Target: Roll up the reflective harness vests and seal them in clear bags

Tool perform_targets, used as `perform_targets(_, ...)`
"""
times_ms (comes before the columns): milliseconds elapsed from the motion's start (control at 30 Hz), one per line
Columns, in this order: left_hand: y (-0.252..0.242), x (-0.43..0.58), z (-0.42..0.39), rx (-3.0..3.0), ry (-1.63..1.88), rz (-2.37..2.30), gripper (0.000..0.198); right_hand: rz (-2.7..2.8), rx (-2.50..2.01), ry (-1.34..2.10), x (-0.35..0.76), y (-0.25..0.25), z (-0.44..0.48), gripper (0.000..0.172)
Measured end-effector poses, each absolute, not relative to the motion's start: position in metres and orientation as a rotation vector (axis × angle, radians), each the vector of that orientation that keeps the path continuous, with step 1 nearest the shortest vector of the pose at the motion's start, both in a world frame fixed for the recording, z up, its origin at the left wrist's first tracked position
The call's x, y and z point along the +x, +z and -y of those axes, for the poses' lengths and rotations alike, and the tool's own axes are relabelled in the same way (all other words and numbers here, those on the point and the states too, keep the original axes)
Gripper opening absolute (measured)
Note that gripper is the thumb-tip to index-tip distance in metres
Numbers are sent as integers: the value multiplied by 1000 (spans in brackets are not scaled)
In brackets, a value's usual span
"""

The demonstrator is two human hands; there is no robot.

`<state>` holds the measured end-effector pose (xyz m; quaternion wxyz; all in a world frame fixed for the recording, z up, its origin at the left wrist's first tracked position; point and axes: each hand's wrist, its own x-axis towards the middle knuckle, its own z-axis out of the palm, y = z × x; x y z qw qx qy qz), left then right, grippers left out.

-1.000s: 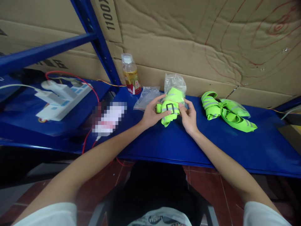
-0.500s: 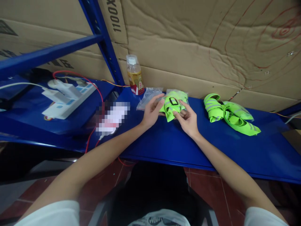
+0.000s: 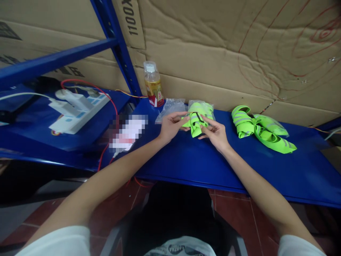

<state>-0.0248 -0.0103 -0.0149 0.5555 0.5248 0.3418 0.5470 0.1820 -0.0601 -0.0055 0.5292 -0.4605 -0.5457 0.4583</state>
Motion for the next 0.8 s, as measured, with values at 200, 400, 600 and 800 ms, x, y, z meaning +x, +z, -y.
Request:
perform_targets(200,-13,-28,11,1155,1246,-645,53,1346,-1103,998,179,-8,61,74)
perform_targets(400,-18,-25,10,1298,1293,-638,59,1373,-1077,948,178,-14,58,61)
perform_targets(600,-22,-20,11,1407,1448,-686,45,1526,-1092,899,179,-13,67,69)
perform_targets(800,-19,-19,17,1545,1623,-738,32,1787,-1069,854,182,-2,79,79)
